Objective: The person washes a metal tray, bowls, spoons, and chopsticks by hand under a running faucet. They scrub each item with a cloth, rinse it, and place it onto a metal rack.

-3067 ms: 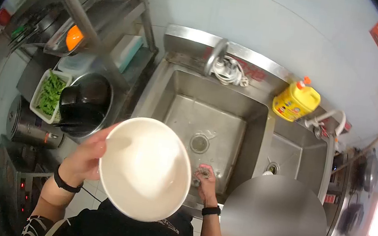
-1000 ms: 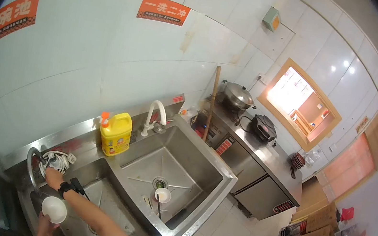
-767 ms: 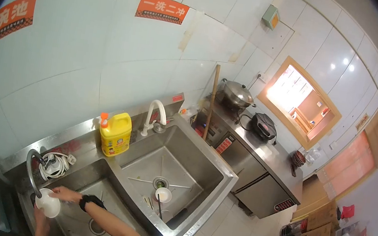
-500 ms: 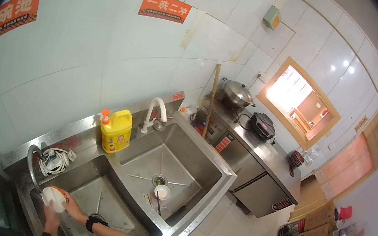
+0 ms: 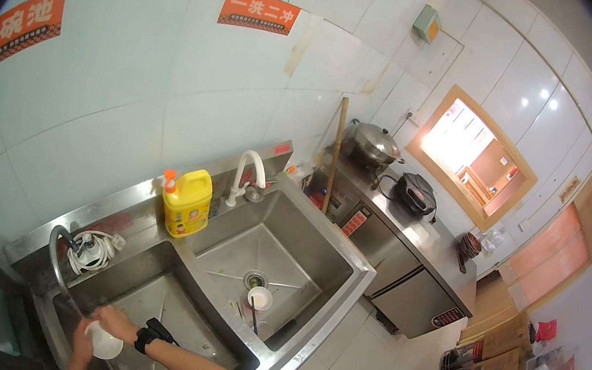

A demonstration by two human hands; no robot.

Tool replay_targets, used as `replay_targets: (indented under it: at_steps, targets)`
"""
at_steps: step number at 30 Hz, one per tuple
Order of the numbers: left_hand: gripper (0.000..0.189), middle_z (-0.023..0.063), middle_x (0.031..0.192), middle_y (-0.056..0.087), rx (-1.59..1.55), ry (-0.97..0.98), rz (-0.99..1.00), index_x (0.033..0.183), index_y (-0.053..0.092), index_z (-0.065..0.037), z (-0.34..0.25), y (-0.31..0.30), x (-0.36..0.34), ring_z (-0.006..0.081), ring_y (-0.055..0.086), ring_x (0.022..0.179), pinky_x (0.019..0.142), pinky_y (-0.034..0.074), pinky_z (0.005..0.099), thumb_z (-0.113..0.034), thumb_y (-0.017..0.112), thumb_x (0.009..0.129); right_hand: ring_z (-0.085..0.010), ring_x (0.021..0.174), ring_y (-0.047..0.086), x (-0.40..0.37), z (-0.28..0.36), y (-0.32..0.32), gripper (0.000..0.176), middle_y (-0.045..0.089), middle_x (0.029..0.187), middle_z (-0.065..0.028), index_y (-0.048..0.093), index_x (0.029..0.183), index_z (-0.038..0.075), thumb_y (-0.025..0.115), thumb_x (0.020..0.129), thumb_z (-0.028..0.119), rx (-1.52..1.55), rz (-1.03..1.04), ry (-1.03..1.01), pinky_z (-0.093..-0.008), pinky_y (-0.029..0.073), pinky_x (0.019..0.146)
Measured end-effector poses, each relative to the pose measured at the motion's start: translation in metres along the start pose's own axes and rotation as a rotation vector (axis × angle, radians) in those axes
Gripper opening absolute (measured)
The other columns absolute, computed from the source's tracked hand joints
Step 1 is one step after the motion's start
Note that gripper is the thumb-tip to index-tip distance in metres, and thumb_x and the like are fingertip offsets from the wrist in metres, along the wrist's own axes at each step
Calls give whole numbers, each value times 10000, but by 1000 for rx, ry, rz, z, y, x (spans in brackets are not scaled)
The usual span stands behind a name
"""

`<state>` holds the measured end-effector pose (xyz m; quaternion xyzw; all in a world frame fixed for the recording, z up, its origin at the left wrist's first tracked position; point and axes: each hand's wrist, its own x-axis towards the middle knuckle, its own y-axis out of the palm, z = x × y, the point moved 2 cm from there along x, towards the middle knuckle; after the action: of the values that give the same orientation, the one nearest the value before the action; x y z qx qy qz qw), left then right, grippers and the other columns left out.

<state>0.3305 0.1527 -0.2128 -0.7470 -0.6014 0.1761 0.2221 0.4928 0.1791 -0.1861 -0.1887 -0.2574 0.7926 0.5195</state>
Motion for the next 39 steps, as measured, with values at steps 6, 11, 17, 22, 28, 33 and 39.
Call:
replay_targets:
  at_steps: [6, 11, 17, 22, 28, 33, 39]
  targets:
    - [474, 103, 1135, 479, -675, -648, -11, 1240, 314, -68, -86, 1, -13, 251, 534, 947, 754, 465, 330, -22, 410, 778, -298, 862, 472, -1, 37, 5, 241, 495, 891, -138, 539, 907, 49, 490, 675, 93, -136, -163, -646, -363, 348, 829]
    - [550, 104, 1143, 441, -695, -137, -378, 1188, 365, -34, -32, 1, -30, 220, 426, 1085, 943, 335, 339, 50, 378, 644, -244, 881, 537, 5, -26, 14, 288, 562, 948, -119, 499, 1035, -22, 505, 781, 114, 149, -256, -315, -336, 423, 799]
    - [545, 99, 1188, 394, -919, -513, -358, 1213, 335, -149, -68, -29, -35, 246, 423, 1091, 677, 528, 396, 36, 462, 716, -232, 711, 556, 31, -13, -50, 305, 588, 864, -100, 536, 1027, 77, 582, 726, 75, 111, -152, -220, -317, 448, 651]
    - [610, 170, 1027, 417, -218, -166, -420, 1198, 383, -105, -28, -14, -50, 304, 420, 973, 840, 416, 395, -35, 596, 630, -356, 791, 551, 88, 28, -75, 591, 571, 900, -201, 355, 1257, 90, 496, 695, -26, -305, -344, -303, -424, 433, 633]
    - [595, 96, 1054, 398, 92, -85, -233, 1173, 439, -151, -141, -78, -88, 280, 414, 1009, 880, 371, 347, -108, 667, 625, -312, 689, 583, 122, 5, -77, 425, 583, 794, -148, 458, 1156, 146, 458, 742, 48, -719, -187, -226, -422, 446, 540]
    - [513, 71, 1052, 414, 304, -4, -73, 1142, 458, -207, -162, -82, -113, 250, 434, 1003, 871, 368, 403, -188, 673, 676, -342, 711, 566, 91, -2, -95, 444, 562, 818, -149, 445, 1149, 174, 479, 727, 41, -729, -223, -280, -437, 441, 585]
    - [492, 70, 1075, 416, 601, 172, -279, 1110, 483, -229, -186, -111, -153, 252, 416, 1018, 876, 302, 500, -123, 667, 666, -231, 643, 541, 26, -18, -82, 228, 551, 712, -125, 521, 847, 36, 642, 666, 102, -265, -58, -219, -335, 431, 620]
